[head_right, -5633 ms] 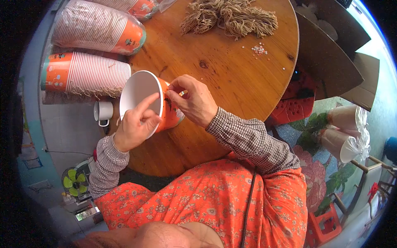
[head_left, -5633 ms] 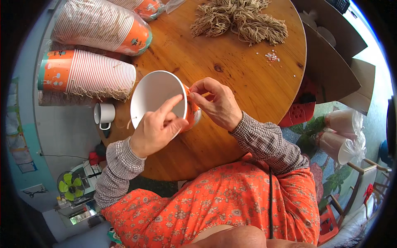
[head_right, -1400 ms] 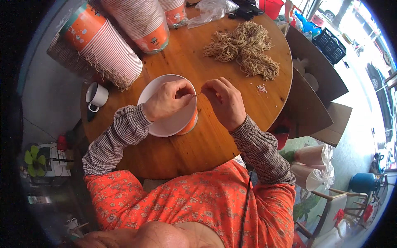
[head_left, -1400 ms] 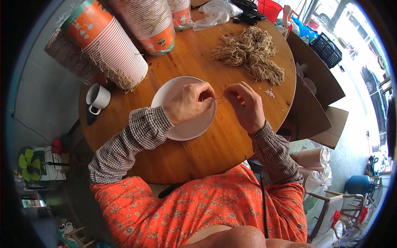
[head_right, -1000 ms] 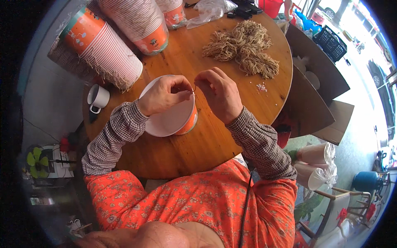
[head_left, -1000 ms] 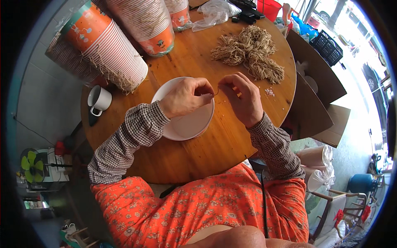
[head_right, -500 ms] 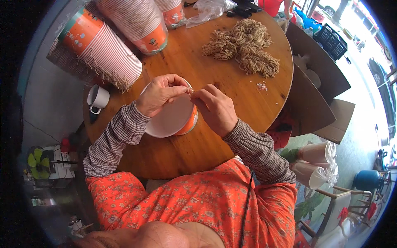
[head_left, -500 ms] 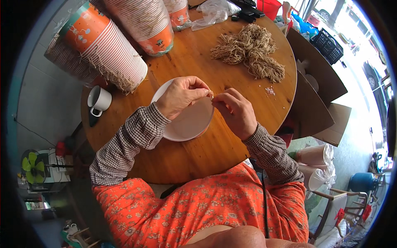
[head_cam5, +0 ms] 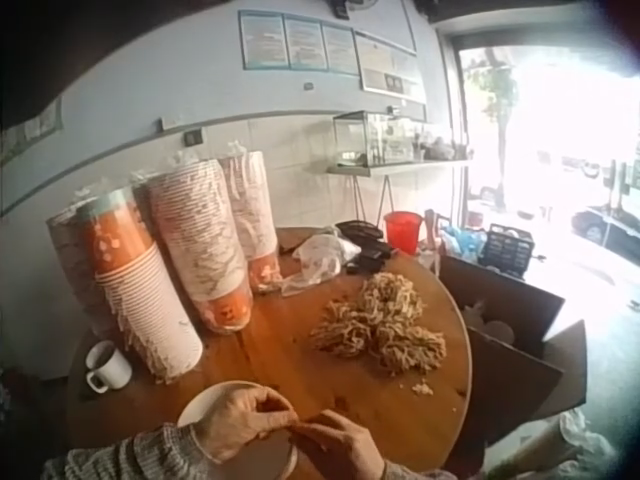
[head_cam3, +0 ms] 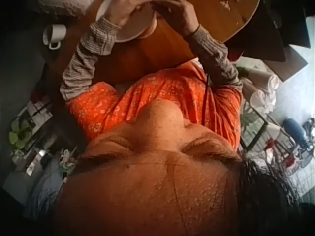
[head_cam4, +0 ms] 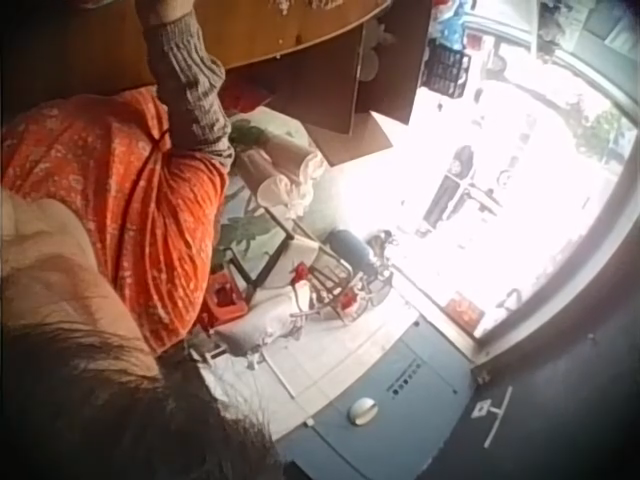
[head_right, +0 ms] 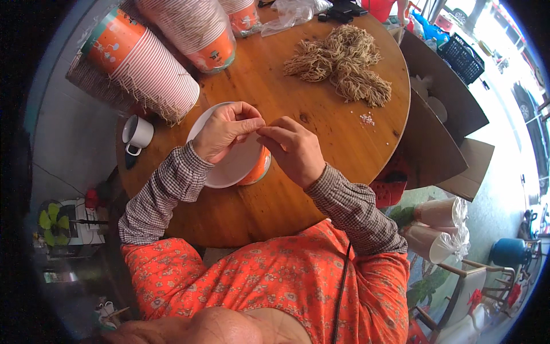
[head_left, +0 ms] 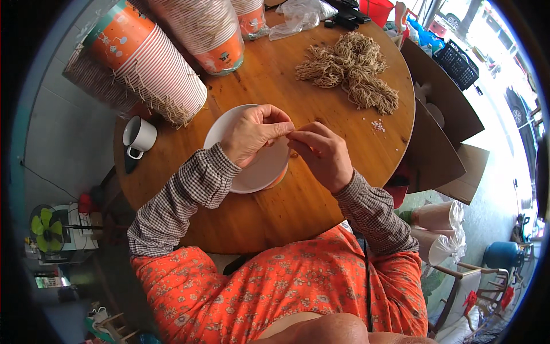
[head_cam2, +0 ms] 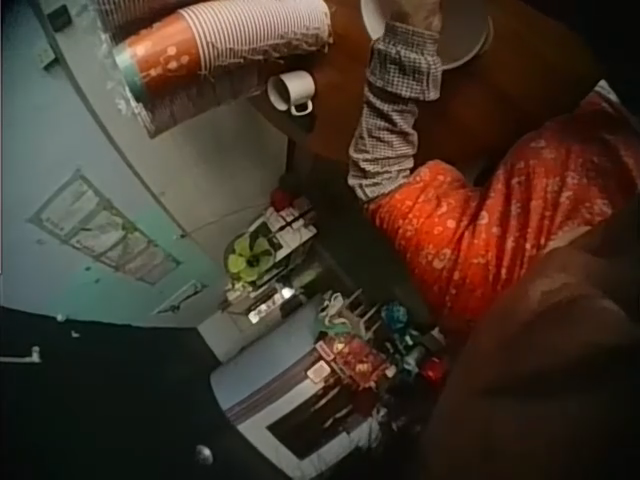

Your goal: Thread and tie string handles onto paper buckets.

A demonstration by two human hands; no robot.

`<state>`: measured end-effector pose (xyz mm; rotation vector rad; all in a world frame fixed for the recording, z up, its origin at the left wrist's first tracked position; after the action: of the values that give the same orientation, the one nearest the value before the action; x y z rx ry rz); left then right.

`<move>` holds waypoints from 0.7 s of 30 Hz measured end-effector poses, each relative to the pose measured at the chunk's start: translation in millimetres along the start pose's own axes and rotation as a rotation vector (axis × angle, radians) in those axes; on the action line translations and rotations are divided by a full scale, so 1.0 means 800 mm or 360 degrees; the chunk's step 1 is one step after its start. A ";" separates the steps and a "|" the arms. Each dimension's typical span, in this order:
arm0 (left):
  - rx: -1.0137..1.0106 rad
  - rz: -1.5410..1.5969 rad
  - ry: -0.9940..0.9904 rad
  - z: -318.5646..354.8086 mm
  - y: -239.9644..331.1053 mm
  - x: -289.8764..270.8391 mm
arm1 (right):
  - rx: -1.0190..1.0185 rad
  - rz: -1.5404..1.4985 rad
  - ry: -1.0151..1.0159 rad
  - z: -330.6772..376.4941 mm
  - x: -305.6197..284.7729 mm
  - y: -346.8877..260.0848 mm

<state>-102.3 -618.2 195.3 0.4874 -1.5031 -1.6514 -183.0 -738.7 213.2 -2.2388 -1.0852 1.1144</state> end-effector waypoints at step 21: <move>0.0145 -0.0326 -0.0064 0.012 0.022 0.003 | 0.0472 -0.0778 -0.0348 -0.014 0.031 0.049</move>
<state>-105.5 -613.0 214.6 0.6806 -1.6076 -1.7631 -146.6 -743.3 183.1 -1.5393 -1.3568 1.2199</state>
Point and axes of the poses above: each hand's wrist, its own z-axis away from the middle knuckle, its own x-axis out of the palm, y = z × x, the point moved 8 cm from there along -z, towards the middle knuckle, and after that the axes turned 11 degrees about z, right-handed, at the moved point
